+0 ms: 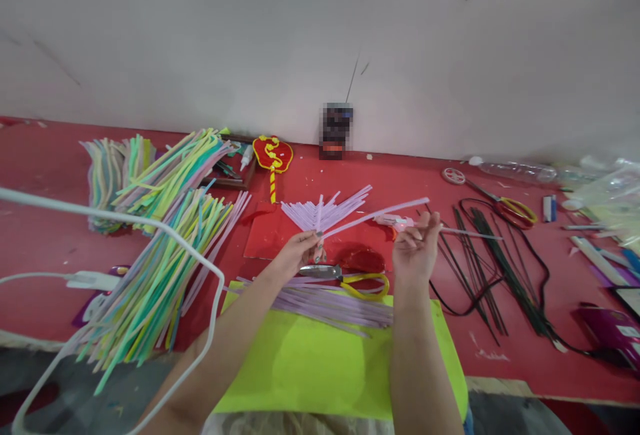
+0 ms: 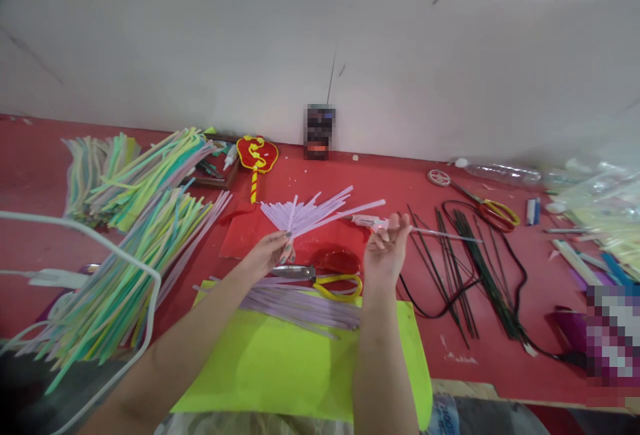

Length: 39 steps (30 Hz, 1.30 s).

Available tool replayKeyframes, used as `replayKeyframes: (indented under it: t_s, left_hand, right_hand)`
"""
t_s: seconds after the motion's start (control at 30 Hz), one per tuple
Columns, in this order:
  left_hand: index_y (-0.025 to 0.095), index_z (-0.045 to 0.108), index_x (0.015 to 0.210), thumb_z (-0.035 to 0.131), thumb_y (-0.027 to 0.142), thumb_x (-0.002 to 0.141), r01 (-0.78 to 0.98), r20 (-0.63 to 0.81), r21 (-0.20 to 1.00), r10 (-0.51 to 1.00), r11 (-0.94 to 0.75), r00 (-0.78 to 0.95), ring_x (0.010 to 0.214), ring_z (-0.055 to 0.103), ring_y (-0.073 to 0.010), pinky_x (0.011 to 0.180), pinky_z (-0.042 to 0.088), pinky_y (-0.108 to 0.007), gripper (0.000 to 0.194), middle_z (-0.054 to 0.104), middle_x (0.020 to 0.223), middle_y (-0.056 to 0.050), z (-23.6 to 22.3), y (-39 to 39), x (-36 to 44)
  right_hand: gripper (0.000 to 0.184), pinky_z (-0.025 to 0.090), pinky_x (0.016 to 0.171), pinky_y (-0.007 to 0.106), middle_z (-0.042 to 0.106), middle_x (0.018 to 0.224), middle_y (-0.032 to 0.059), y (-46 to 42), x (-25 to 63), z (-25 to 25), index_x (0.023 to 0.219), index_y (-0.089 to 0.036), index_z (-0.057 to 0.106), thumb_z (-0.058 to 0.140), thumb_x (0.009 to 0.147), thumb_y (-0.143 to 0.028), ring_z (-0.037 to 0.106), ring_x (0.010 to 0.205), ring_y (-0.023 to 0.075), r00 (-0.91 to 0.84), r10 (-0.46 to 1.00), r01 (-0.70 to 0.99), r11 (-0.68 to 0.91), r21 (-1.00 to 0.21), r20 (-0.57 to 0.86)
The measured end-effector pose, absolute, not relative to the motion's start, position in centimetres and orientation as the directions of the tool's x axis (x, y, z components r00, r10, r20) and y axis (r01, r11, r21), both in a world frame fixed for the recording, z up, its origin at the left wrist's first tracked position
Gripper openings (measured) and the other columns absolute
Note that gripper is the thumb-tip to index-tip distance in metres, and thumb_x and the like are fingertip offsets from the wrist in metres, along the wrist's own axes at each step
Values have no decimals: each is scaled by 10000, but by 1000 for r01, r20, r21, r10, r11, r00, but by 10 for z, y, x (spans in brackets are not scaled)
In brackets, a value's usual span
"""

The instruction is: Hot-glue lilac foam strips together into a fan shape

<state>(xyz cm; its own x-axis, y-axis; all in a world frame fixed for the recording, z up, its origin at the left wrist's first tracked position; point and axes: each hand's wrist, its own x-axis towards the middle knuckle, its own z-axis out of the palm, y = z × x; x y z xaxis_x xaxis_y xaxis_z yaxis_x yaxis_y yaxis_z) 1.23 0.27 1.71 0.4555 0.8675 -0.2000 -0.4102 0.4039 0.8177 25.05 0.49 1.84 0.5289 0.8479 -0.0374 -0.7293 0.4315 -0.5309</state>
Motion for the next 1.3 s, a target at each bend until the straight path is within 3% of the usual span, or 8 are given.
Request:
replayKeyframes:
  t_s: [0.1, 0.2, 0.3, 0.47, 0.6, 0.8, 0.97, 1.3]
  left_hand:
    - [151, 521, 654, 684, 433, 721, -424, -171, 849, 924, 315, 342, 495, 518, -93, 575, 433, -223, 332, 511, 480, 34, 12, 5, 15]
    - [153, 530, 675, 652, 471, 731, -367, -128, 907, 965, 208, 231, 504, 510, -92, 572, 432, -225, 345, 545, 529, 26, 8, 5, 18]
    - [164, 518, 653, 602, 487, 757, -222, -74, 969, 986, 106, 148, 508, 509, -100, 568, 427, -231, 350, 536, 526, 33, 8, 4, 20]
    - [166, 518, 626, 541, 426, 790, 38, 1, 999, 986, -8, 169, 556, 516, -113, 579, 409, -230, 309, 542, 561, 29, 11, -1, 23]
    - [159, 560, 674, 562, 350, 775, 93, 29, 995, 984, -46, 175, 625, 534, -126, 626, 418, -233, 216, 574, 630, 18, 13, -5, 25]
    - [161, 598, 739, 662, 317, 682, -43, 6, 999, 998, -3, 70, 652, 576, -142, 679, 447, -261, 178, 616, 692, 2, 11, 1, 22]
    - [154, 624, 672, 698, 293, 620, -97, -61, 993, 998, 62, 15, 638, 566, -132, 667, 439, -255, 166, 622, 657, 1, 8, 7, 19]
    - [151, 590, 638, 731, 402, 611, -232, -132, 957, 976, 171, 174, 522, 500, -108, 592, 429, -259, 290, 540, 522, 40, 4, 7, 19]
  right_hand:
    - [256, 344, 369, 85, 671, 805, -40, 5, 219, 19, 905, -233, 670, 726, 700, -377, 457, 488, 4, 390, 918, -698, 241, -675, -75]
    - [309, 398, 412, 149, 657, 737, -13, -2, 183, 18, 929, -199, 655, 735, 686, -371, 510, 513, 52, 170, 981, -512, 3, -859, -98]
    - [322, 398, 416, 181, 646, 706, -10, -10, 159, 17, 892, -192, 625, 734, 682, -409, 535, 522, 82, -44, 991, -404, -130, -905, -122]
    - [332, 389, 442, 209, 592, 593, -21, -14, 155, 15, 700, -168, 580, 698, 703, -477, 486, 466, 77, -17, 995, -260, -104, -960, -103]
    - [358, 415, 500, 222, 565, 567, -34, -11, 159, 12, 657, -178, 544, 669, 722, -507, 494, 496, 88, 74, 994, -143, -67, -987, -78]
    - [390, 421, 486, 227, 542, 555, -39, -10, 159, 13, 645, -185, 520, 647, 724, -545, 479, 468, 85, 89, 994, -94, -53, -994, -61]
    - [383, 443, 474, 223, 575, 604, -23, -14, 151, 14, 714, -180, 563, 645, 721, -554, 524, 509, 96, -75, 994, -133, -89, -987, -79]
    - [349, 389, 450, 206, 592, 617, -33, -18, 145, 11, 714, -197, 511, 649, 750, -516, 501, 479, 78, -123, 990, -304, -103, -947, -68]
